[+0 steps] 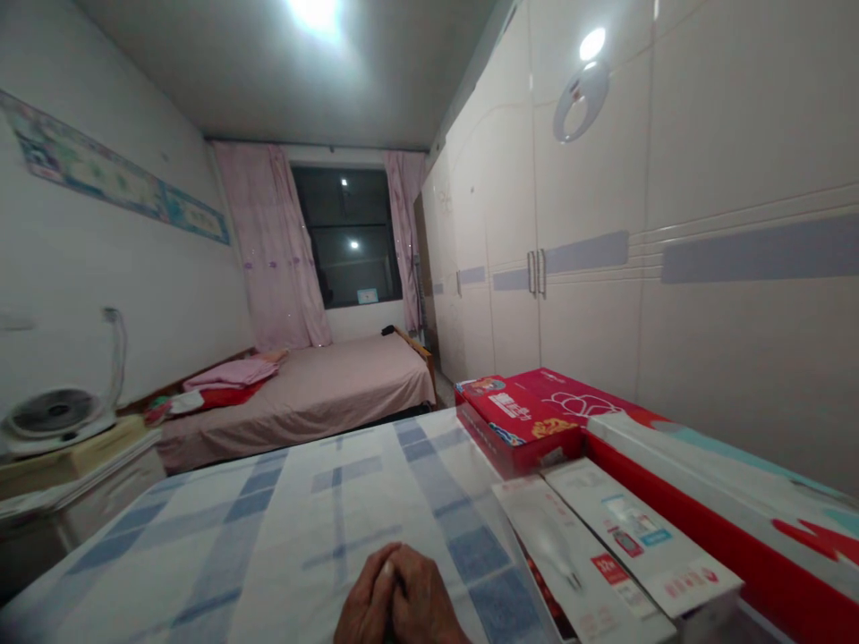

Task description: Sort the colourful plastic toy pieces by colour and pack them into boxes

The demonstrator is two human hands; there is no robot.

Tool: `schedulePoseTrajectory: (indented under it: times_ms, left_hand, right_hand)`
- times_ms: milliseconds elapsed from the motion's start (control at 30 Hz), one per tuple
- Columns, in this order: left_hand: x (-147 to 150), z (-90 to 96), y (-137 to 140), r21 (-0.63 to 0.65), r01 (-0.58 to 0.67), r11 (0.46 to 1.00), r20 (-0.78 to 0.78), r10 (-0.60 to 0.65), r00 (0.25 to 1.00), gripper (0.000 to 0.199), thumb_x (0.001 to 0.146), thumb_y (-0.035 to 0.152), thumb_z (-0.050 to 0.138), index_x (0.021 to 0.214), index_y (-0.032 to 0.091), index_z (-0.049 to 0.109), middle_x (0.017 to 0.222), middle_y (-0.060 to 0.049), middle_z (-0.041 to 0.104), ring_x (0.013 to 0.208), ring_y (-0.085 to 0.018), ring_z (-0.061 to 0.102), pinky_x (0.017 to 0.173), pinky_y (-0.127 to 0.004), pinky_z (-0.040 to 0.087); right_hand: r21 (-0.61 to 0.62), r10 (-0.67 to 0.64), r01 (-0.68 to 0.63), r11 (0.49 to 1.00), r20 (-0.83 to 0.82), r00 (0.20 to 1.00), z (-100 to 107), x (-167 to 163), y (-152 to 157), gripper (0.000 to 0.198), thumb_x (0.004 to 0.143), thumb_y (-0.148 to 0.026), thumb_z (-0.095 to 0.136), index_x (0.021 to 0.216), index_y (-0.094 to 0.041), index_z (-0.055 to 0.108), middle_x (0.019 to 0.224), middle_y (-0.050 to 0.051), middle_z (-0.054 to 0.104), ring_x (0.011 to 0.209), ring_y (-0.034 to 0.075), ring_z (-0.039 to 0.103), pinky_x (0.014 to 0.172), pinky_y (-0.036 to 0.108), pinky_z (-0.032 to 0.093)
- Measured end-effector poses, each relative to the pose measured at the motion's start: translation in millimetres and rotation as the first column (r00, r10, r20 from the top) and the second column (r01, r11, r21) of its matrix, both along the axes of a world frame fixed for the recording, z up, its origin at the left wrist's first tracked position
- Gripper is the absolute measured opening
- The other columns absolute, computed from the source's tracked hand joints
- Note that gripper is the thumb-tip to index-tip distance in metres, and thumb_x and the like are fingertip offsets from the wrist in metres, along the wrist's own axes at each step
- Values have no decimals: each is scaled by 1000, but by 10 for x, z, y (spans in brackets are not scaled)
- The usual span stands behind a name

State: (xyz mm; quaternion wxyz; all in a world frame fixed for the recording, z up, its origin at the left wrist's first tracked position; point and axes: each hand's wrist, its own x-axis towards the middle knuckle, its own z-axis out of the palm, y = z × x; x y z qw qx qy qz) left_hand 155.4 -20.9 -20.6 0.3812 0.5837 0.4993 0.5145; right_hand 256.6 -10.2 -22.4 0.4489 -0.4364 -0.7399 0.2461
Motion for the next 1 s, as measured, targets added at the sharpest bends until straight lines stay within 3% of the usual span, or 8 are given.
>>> schedulePoseTrajectory:
  times_ms: [167, 333, 467, 533, 633, 733, 833, 1000]
  left_hand:
    - [-63, 113, -85, -64, 77, 995, -34, -80, 996, 47, 83, 49, 44, 110, 14, 60, 119, -12, 62, 118, -24, 53, 106, -36, 35]
    - [-79, 158, -127, -45, 96, 994, -37, -98, 994, 50, 83, 53, 45, 111, 14, 59, 118, -13, 62, 116, -26, 54, 107, -41, 34]
    - [-86, 161, -162, -25, 100, 995, -31, -101, 994, 53, 84, 57, 40, 109, 15, 59, 119, -15, 61, 115, -27, 53, 106, -43, 34]
    - [-95, 150, -173, -54, 101, 993, -19, -102, 995, 55, 84, 59, 39, 110, 14, 58, 118, -16, 61, 115, -28, 54, 104, -44, 37]
    - [-104, 121, -176, -113, 106, 988, -10, -108, 994, 56, 85, 59, 37, 113, 15, 56, 116, -15, 61, 114, -28, 54, 101, -45, 39]
    - [-106, 100, -174, -110, 105, 988, -18, -108, 994, 56, 85, 60, 36, 112, 16, 58, 114, -15, 62, 115, -28, 54, 102, -45, 37]
    - [-106, 94, -177, -90, 112, 990, -9, -113, 993, 57, 84, 61, 38, 113, 16, 58, 113, -14, 62, 115, -27, 54, 103, -44, 37]
    - [-106, 97, -185, -79, 109, 991, 8, -109, 994, 52, 85, 59, 39, 109, 18, 60, 111, -13, 64, 111, -25, 56, 102, -42, 37]
  right_hand:
    - [-48, -41, 39, 998, -44, 998, 94, -11, -93, 16, 75, -14, 39, 64, -17, 50, 67, 1, 58, 64, 12, 50, 62, 22, 39]
    - [22, -31, 31, 999, -2, 1000, 147, 16, -128, 19, 73, -7, 42, 70, -16, 58, 72, 0, 59, 68, 12, 52, 69, 22, 43]
    - [114, -60, 44, 992, 137, 989, 463, 205, -339, 23, 77, -8, 45, 88, -17, 62, 88, 3, 62, 83, 14, 57, 79, 24, 44]
    - [203, -156, 113, 973, 215, 964, 688, 402, -540, 27, 80, -10, 45, 101, -18, 61, 102, 5, 62, 95, 16, 56, 86, 28, 43]
    - [366, -432, 314, 876, 306, 848, 863, 808, -875, 30, 83, -13, 46, 110, -20, 58, 116, 9, 58, 111, 20, 50, 96, 38, 38]
    - [467, -644, 463, 754, 383, 662, 705, 1243, -1135, 36, 82, -24, 52, 118, -21, 55, 122, 10, 55, 117, 25, 47, 95, 44, 38]
    - [513, -727, 515, 686, 452, 517, 383, 1578, -1278, 46, 80, -31, 52, 125, -20, 51, 130, 11, 52, 124, 28, 42, 95, 46, 38]
    - [551, -776, 546, 631, 453, 440, 105, 1795, -1315, 46, 81, -17, 40, 126, -19, 50, 130, 9, 54, 119, 24, 49, 92, 43, 41]
